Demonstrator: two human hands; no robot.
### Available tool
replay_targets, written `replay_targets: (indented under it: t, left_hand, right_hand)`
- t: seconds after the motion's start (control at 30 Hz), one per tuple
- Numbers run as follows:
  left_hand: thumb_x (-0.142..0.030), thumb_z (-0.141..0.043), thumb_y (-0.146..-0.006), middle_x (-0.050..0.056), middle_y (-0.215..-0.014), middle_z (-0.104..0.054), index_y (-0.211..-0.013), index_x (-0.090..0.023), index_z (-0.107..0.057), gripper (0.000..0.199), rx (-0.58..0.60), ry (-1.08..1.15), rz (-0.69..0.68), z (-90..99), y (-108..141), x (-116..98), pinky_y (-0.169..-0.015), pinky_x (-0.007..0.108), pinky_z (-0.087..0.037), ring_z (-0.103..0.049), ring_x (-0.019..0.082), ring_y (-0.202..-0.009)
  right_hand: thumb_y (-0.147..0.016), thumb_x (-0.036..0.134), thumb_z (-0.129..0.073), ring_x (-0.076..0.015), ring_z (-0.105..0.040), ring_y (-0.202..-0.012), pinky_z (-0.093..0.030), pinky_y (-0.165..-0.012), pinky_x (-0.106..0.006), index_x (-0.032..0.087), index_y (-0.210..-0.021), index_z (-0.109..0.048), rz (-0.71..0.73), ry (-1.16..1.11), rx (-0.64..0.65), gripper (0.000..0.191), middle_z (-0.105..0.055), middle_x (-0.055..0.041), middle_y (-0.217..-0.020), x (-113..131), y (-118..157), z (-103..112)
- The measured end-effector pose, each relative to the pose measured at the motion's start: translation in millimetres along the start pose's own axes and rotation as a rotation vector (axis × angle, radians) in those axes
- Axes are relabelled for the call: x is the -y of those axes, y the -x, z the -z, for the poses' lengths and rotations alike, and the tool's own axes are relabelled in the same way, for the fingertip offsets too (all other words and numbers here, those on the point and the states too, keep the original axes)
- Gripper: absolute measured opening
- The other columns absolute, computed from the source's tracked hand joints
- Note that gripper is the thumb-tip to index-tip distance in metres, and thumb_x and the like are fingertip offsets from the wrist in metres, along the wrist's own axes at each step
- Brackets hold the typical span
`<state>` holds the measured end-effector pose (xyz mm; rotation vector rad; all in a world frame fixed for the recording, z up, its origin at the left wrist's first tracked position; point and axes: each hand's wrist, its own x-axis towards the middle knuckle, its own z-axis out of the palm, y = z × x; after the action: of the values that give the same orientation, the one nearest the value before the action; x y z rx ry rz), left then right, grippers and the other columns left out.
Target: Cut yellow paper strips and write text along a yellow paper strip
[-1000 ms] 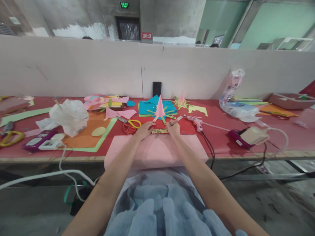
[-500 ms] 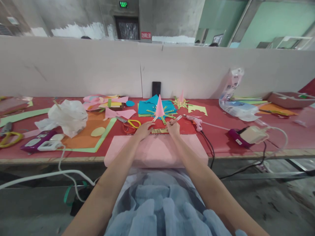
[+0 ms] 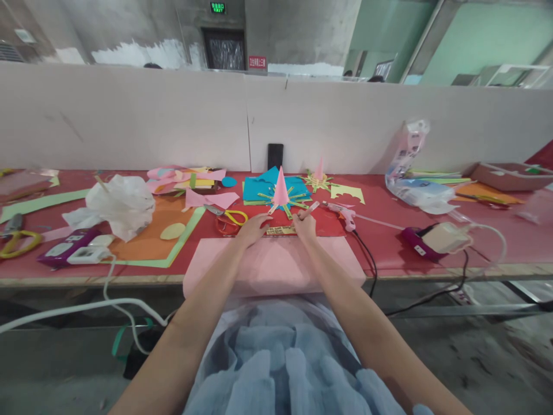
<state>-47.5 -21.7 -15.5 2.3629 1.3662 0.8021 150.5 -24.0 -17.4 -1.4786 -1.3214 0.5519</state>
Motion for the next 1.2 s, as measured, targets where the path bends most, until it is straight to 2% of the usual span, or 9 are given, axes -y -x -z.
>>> replay_targets:
  t: [0.5, 0.67, 0.9, 1.0, 1.1, 1.2]
  left_hand:
    - [-0.025, -0.045, -0.087, 0.004, -0.135, -0.052, -0.119, -0.023, -0.057, 0.034, 0.010, 0.003, 0.009, 0.7, -0.5, -0.3, -0.108, 0.036, -0.034, -0.048, 0.018, -0.124]
    - [-0.025, -0.045, -0.087, 0.005, -0.135, -0.052, -0.120, -0.021, -0.057, 0.035, 0.014, 0.001, 0.008, 1.8, -0.1, -1.8, -0.109, 0.034, -0.033, -0.046, 0.017, -0.125]
    - [-0.024, -0.045, -0.087, 0.005, -0.135, -0.051, -0.119, -0.021, -0.057, 0.035, 0.014, 0.008, 0.013, 1.8, 0.2, -2.5, -0.109, 0.034, -0.033, -0.047, 0.018, -0.125]
    - [-0.025, -0.045, -0.088, 0.005, -0.135, -0.052, -0.119, -0.021, -0.057, 0.034, 0.012, 0.008, 0.014, 1.6, 0.5, -2.3, -0.109, 0.035, -0.033, -0.047, 0.018, -0.125]
    - [-0.025, -0.045, -0.087, 0.004, -0.135, -0.051, -0.119, -0.023, -0.057, 0.034, 0.013, 0.004, 0.016, 1.6, 0.5, -2.1, -0.109, 0.034, -0.033, -0.047, 0.017, -0.125]
    - [-0.025, -0.045, -0.087, 0.004, -0.135, -0.051, -0.119, -0.022, -0.058, 0.034, 0.016, 0.005, 0.017, 1.3, -0.1, -1.4, -0.110, 0.033, -0.033, -0.047, 0.017, -0.125]
  right_hand:
    - [-0.074, 0.031, -0.050, -0.0136, -0.056, -0.044, -0.040, -0.045, -0.021, 0.022, -0.056, -0.038, -0.036, -0.019, 0.016, 0.023, -0.055, 0.0036, -0.047, 2.0, 0.8, 0.8]
    - [-0.074, 0.030, -0.048, -0.0139, -0.057, -0.046, -0.042, -0.048, -0.021, 0.023, -0.057, -0.036, -0.045, -0.055, 0.002, 0.022, -0.054, 0.0042, -0.048, -0.8, -0.3, 0.4]
    - [-0.074, 0.030, -0.046, -0.0142, -0.056, -0.048, -0.040, -0.049, -0.022, 0.023, -0.054, -0.031, 0.039, 0.037, -0.035, 0.026, -0.050, 0.0039, -0.046, -0.4, 0.6, 0.3]
    - [-0.075, 0.030, -0.046, -0.0139, -0.056, -0.046, -0.041, -0.048, -0.022, 0.023, -0.056, -0.032, 0.000, -0.001, -0.021, 0.025, -0.052, 0.0038, -0.047, 0.6, 0.9, 0.8]
    - [-0.077, 0.033, -0.047, -0.0129, -0.055, -0.041, -0.042, -0.045, -0.022, 0.023, -0.059, -0.036, -0.038, -0.077, -0.027, 0.023, -0.058, 0.0032, -0.051, 1.5, 1.4, 1.8]
    - [-0.081, 0.044, -0.046, -0.0119, -0.053, -0.038, -0.041, -0.043, -0.021, 0.022, -0.065, -0.043, -0.007, -0.147, -0.024, 0.027, -0.057, 0.0031, -0.050, 3.7, 2.7, 1.9]
